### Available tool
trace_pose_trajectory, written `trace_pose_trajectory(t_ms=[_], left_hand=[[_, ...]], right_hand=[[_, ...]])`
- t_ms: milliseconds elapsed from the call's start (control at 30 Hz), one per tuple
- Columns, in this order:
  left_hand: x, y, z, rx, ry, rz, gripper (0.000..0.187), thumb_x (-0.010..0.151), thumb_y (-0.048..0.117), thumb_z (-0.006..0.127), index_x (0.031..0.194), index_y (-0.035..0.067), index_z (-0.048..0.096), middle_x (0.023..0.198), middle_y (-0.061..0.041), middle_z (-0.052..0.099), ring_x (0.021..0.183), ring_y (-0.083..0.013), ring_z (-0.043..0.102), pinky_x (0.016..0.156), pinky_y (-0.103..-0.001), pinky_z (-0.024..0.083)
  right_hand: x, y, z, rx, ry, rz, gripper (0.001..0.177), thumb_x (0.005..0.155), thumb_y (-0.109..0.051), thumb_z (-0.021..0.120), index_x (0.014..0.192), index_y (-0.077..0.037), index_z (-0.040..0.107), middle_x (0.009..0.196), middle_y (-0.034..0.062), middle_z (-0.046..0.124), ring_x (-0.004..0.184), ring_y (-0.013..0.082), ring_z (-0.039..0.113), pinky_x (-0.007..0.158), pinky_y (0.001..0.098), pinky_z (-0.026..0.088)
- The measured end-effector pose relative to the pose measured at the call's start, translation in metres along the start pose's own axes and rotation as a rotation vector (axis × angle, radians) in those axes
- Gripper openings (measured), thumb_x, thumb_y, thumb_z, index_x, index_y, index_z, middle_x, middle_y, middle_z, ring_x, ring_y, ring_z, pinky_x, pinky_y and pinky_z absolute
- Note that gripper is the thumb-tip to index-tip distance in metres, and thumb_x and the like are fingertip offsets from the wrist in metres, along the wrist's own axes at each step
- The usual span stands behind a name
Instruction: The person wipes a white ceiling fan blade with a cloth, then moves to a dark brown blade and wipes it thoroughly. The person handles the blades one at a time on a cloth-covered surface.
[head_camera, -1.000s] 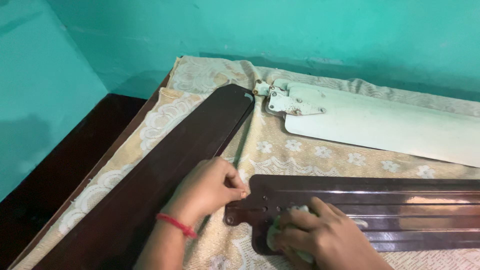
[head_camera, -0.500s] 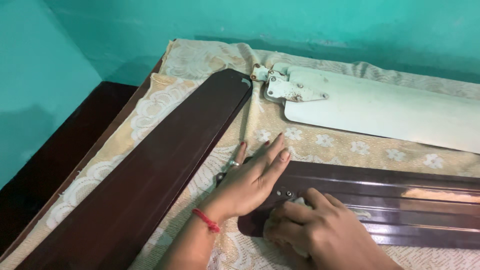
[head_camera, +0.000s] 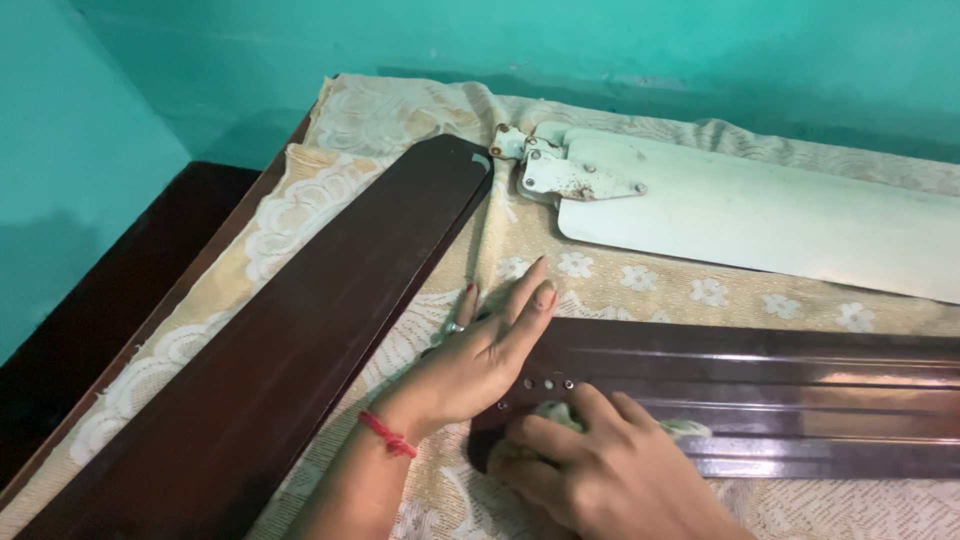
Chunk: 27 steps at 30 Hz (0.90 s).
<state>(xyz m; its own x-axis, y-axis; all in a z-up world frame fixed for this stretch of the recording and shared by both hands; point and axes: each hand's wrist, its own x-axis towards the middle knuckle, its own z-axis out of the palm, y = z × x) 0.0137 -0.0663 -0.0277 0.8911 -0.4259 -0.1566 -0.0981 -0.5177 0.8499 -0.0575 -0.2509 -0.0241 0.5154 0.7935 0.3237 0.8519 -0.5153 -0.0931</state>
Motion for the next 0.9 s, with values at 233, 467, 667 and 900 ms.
trace_pose_trajectory(t_ms=[233, 467, 667, 900], left_hand=[[-0.003, 0.0, -0.01, -0.108, -0.001, 0.012, 0.091, 0.091, 0.073, 0.004, 0.16, 0.02, 0.034, 0.172, 0.001, 0.021, 0.16, -0.018, -0.001, 0.124, -0.039, -0.009], [-0.004, 0.009, -0.008, -0.069, -0.025, 0.007, 0.092, 0.089, 0.073, 0.005, 0.165, 0.021, 0.002, 0.163, 0.006, 0.044, 0.159, -0.0158, 0.004, 0.126, -0.038, -0.002], [-0.004, 0.012, -0.001, 0.029, -0.002, 0.057, 0.086, 0.093, 0.07, 0.007, 0.164, 0.021, 0.009, 0.159, -0.004, 0.043, 0.156, -0.0173, 0.023, 0.126, -0.037, 0.001], [-0.005, 0.008, -0.001, -0.019, -0.017, 0.042, 0.081, 0.095, 0.067, 0.007, 0.162, 0.022, 0.015, 0.158, 0.001, 0.052, 0.155, -0.0136, 0.025, 0.126, -0.036, 0.001]], right_hand=[[0.006, -0.016, 0.028, -0.116, 0.004, 0.195, 0.027, 0.077, -0.021, 0.074, 0.103, -0.024, 0.082, 0.108, -0.0053, 0.071, 0.088, 0.0264, 0.062, 0.069, 0.0397, 0.056], [-0.013, 0.008, -0.012, -0.09, -0.088, 0.499, 0.022, 0.088, -0.015, 0.072, 0.103, -0.027, 0.083, 0.111, -0.0055, 0.077, 0.082, 0.0199, 0.064, 0.071, 0.0374, 0.06], [-0.012, 0.015, -0.015, -0.062, 0.043, 0.338, 0.019, 0.088, -0.01, 0.071, 0.096, -0.022, 0.082, 0.105, -0.0029, 0.078, 0.082, 0.0171, 0.064, 0.07, 0.0356, 0.06], [-0.009, 0.018, -0.012, -0.08, -0.008, 0.352, 0.026, 0.079, -0.013, 0.073, 0.099, -0.027, 0.084, 0.107, -0.0062, 0.078, 0.08, 0.0179, 0.061, 0.066, 0.0362, 0.059]])
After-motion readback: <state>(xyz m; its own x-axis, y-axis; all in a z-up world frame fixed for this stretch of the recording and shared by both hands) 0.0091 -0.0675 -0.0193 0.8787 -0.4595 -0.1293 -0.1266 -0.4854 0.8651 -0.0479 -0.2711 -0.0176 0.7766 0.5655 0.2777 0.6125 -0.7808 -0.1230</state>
